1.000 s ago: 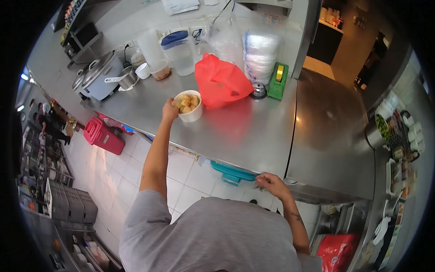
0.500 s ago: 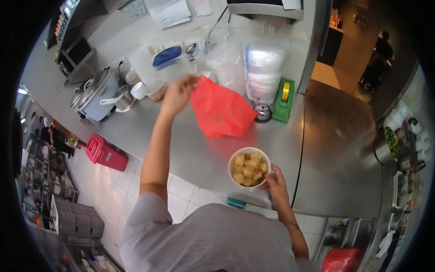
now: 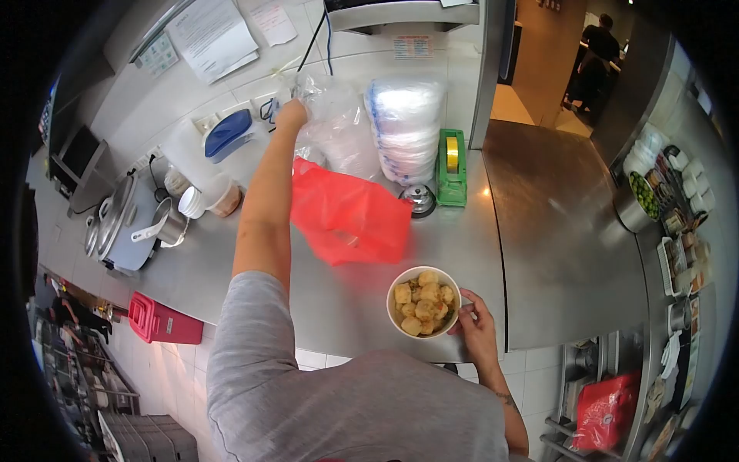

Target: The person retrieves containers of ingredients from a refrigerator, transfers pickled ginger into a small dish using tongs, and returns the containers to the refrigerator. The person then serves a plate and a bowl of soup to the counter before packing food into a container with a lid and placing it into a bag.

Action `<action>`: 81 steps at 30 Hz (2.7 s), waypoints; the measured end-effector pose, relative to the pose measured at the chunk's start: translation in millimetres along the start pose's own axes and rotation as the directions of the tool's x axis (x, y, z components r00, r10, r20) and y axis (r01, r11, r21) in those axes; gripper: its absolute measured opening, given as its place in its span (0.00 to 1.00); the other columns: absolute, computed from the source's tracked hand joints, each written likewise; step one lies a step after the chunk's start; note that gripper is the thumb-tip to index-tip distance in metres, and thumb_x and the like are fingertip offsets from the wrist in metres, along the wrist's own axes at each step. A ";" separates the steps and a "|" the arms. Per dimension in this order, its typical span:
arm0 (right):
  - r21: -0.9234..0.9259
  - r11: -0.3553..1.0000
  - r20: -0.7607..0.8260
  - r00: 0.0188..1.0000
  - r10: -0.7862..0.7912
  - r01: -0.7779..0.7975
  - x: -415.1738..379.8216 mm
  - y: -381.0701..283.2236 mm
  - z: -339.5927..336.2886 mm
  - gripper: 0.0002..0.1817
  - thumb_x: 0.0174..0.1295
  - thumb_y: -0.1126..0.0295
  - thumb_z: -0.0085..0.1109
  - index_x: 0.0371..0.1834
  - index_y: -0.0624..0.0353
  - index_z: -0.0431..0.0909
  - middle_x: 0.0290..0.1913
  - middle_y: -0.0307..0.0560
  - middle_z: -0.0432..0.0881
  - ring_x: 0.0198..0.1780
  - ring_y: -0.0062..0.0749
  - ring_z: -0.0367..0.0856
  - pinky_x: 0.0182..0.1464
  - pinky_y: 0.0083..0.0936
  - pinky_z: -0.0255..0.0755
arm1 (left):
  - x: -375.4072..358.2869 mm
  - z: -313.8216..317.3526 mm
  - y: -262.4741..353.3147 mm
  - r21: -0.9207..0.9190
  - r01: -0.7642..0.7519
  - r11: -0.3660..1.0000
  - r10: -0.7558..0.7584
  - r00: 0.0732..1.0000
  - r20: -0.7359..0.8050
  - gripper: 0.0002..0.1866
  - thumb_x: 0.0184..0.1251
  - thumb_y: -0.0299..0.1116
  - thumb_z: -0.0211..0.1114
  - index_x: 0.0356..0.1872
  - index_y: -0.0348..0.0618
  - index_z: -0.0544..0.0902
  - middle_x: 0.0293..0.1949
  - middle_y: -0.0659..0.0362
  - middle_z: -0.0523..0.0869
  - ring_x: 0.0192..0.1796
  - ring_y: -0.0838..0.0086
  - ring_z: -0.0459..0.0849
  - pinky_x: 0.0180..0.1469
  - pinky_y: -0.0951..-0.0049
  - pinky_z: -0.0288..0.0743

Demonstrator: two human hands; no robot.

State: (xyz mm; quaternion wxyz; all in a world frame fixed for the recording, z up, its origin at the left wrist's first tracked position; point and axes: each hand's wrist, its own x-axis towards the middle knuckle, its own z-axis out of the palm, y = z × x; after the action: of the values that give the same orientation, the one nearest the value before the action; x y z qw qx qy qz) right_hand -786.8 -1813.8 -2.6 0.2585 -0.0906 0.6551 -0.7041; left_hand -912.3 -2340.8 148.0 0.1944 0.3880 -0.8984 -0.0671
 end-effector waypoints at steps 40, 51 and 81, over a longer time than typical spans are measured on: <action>-0.626 0.086 0.765 0.632 -0.125 0.775 159.7 -9.4 196.3 0.44 0.54 0.42 0.55 0.67 0.61 0.56 0.67 0.60 0.57 0.69 0.62 0.51 0.69 0.51 0.45 | -2.2 19.8 -11.4 -0.205 -0.060 0.977 0.028 0.987 -0.158 0.14 0.51 0.35 0.61 0.37 0.40 0.84 0.46 0.45 0.82 0.48 0.54 0.82 0.49 0.59 0.76; -0.586 0.167 0.794 0.603 -0.073 0.793 176.6 -6.5 202.5 0.48 0.51 0.45 0.61 0.70 0.58 0.51 0.70 0.59 0.52 0.71 0.62 0.46 0.70 0.51 0.42 | 18.0 12.6 2.6 -0.050 -0.117 0.992 0.102 0.964 -0.248 0.15 0.51 0.33 0.63 0.39 0.36 0.82 0.48 0.43 0.79 0.49 0.49 0.80 0.49 0.59 0.77; 0.492 0.852 0.489 0.753 -0.440 0.178 138.5 -166.3 218.9 0.12 0.66 0.60 0.51 0.39 0.57 0.74 0.37 0.40 0.76 0.39 0.26 0.74 0.37 0.27 0.74 | -172.1 -95.8 -46.8 -0.779 -0.405 0.479 -0.018 0.883 -0.470 0.14 0.59 0.22 0.53 0.47 0.36 0.78 0.36 0.57 0.80 0.31 0.80 0.73 0.33 0.79 0.67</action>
State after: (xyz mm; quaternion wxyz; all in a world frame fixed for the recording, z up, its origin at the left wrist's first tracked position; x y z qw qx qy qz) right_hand -843.2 -2071.0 156.7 0.3373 -0.3556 0.3526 -0.7972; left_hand -735.2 -2245.7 171.9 0.5537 0.1366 -0.7189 -0.3975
